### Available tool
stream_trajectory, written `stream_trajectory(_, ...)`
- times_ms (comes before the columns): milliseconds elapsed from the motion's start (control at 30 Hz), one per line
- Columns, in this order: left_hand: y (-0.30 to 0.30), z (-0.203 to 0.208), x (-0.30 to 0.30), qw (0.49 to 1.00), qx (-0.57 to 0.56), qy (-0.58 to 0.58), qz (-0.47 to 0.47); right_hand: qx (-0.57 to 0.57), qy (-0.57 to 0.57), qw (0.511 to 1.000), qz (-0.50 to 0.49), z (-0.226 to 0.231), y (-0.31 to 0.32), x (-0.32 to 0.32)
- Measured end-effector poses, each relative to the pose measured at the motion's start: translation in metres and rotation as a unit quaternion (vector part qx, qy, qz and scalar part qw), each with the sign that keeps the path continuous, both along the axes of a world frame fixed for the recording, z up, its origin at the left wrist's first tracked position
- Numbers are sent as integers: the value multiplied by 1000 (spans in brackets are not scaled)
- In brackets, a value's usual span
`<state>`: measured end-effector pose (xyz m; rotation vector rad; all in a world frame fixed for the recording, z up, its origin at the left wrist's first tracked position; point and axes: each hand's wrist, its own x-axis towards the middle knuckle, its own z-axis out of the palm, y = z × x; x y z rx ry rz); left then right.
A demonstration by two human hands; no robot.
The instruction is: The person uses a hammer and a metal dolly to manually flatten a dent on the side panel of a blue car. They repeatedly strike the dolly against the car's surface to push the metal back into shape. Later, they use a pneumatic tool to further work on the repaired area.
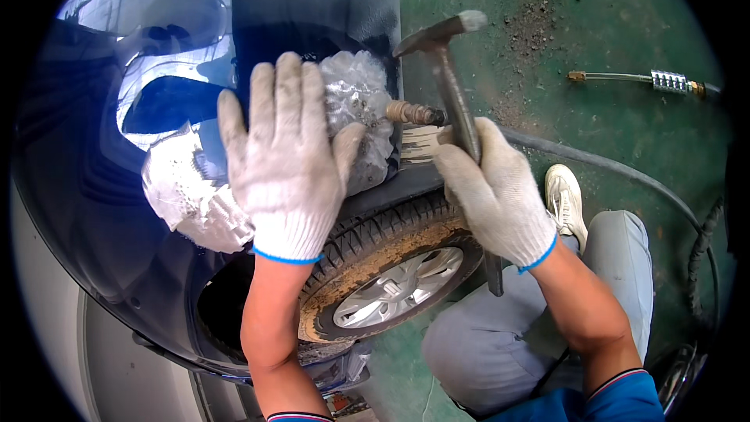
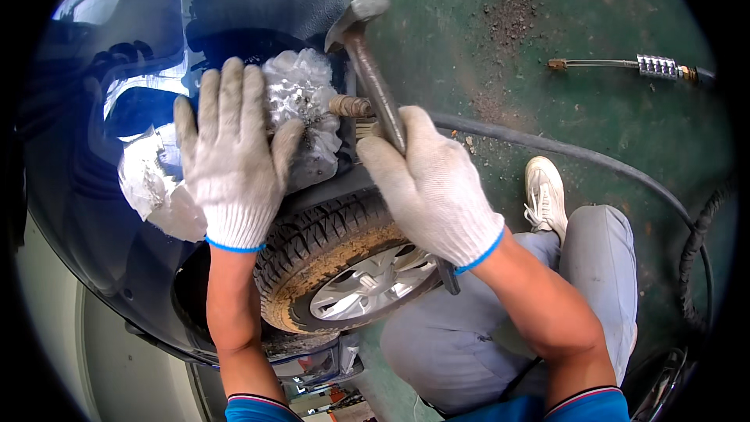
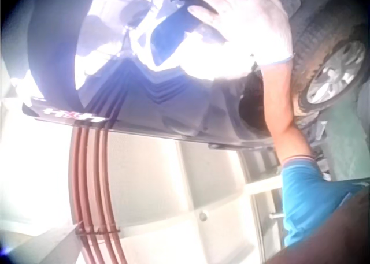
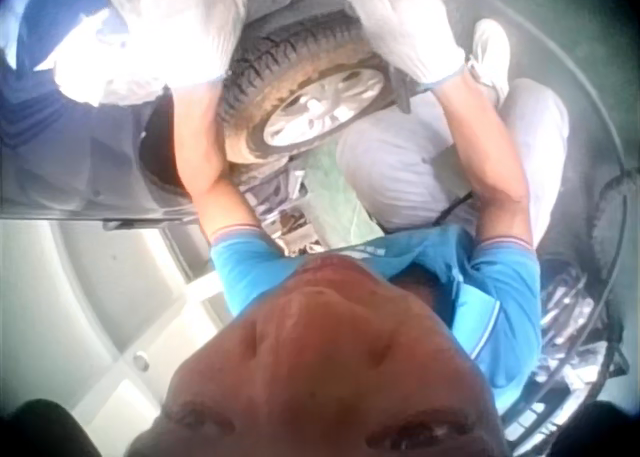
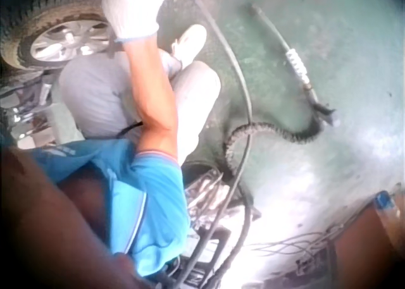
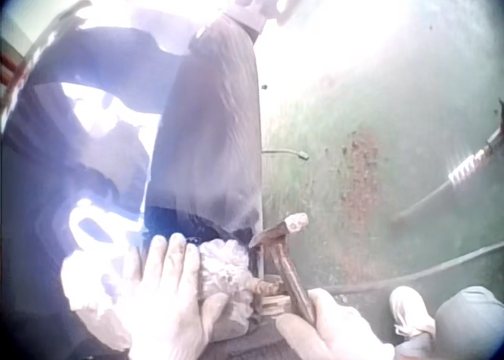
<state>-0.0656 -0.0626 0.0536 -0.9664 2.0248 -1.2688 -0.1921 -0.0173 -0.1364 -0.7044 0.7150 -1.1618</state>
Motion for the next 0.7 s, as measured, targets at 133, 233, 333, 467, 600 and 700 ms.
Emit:
stream_trajectory(133,-16,-20,1,997,66,21,-43,-61,20,996,-65,-12,-4,3)
stream_trajectory(233,-8,-26,-5,994,103,21,5,-38,-22,996,-80,-5,-6,3)
stream_trajectory(333,7,-24,-4,991,127,12,50,-53,-16,996,-67,1,-9,9)
stream_trajectory(467,23,-18,5,985,154,39,66,-171,75,975,-117,3,-15,21)
stream_trajectory(600,27,-17,15,986,149,53,43,-182,19,967,-179,19,-17,20)
stream_trajectory(700,24,-20,12,987,148,55,40,-233,187,947,-121,-3,-24,49)
